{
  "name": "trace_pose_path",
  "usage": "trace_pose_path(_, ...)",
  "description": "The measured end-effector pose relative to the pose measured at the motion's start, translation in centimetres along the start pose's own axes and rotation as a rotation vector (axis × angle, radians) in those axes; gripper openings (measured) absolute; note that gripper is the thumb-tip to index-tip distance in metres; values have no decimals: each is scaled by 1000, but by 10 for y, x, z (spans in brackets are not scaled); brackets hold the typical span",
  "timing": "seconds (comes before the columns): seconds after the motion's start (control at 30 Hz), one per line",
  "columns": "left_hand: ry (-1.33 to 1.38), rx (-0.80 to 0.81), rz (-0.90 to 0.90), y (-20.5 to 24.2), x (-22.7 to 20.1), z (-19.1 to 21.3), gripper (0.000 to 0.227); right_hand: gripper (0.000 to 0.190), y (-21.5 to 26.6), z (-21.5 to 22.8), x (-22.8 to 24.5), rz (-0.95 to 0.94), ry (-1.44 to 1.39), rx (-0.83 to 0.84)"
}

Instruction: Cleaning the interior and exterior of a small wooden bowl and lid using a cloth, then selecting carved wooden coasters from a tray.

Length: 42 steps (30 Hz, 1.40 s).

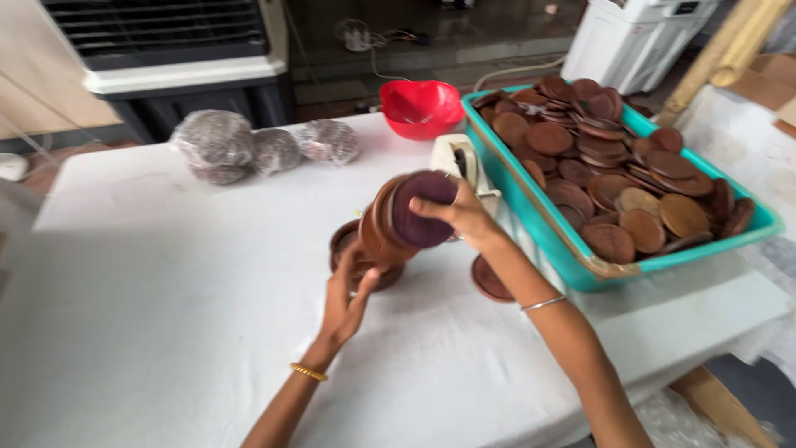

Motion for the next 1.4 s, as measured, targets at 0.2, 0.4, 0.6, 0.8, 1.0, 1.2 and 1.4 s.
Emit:
trace_pose_path(0.2, 253, -168, 293, -15, 29, 17, 39, 52, -24, -9, -11, -13, -146, -44)
trace_pose_path(0.4, 320, -113, 400, -42, -2, -30, 31, 46, -66, 109, -87, -91, -338, -539)
trace_pose_path(0.6, 467, 201, 531, -80, -34, -196, 31, 61, -40, 119, -137, -773, -605, -285)
trace_pose_path(0.8, 630, 231, 517, -115, -62, -268, 44, 54, -73, 168, -163, -177, -856, 37)
trace_pose_path(1.0, 599, -118, 111, -134, -81, -139, 38, 41, -79, 153, -119, -194, -736, -348)
trace_pose_path(1.2, 335, -564, 1, -95, -5, 53, 39, 58, -45, 59, -65, -189, -142, -187)
trace_pose_path(1.4, 259, -872, 228, -31, 158, 136, 44, 68, -42, -46, -146, -225, 236, 161)
Point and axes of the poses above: each hand's wrist, its own y-axis away from the middle knuckle, its own z-axis out of the back of the hand, x = y × z, the point moved 8 cm from there along -y, towards the middle knuckle, and after that the axes turned 8 degrees about -x, right-handed, at the moved point
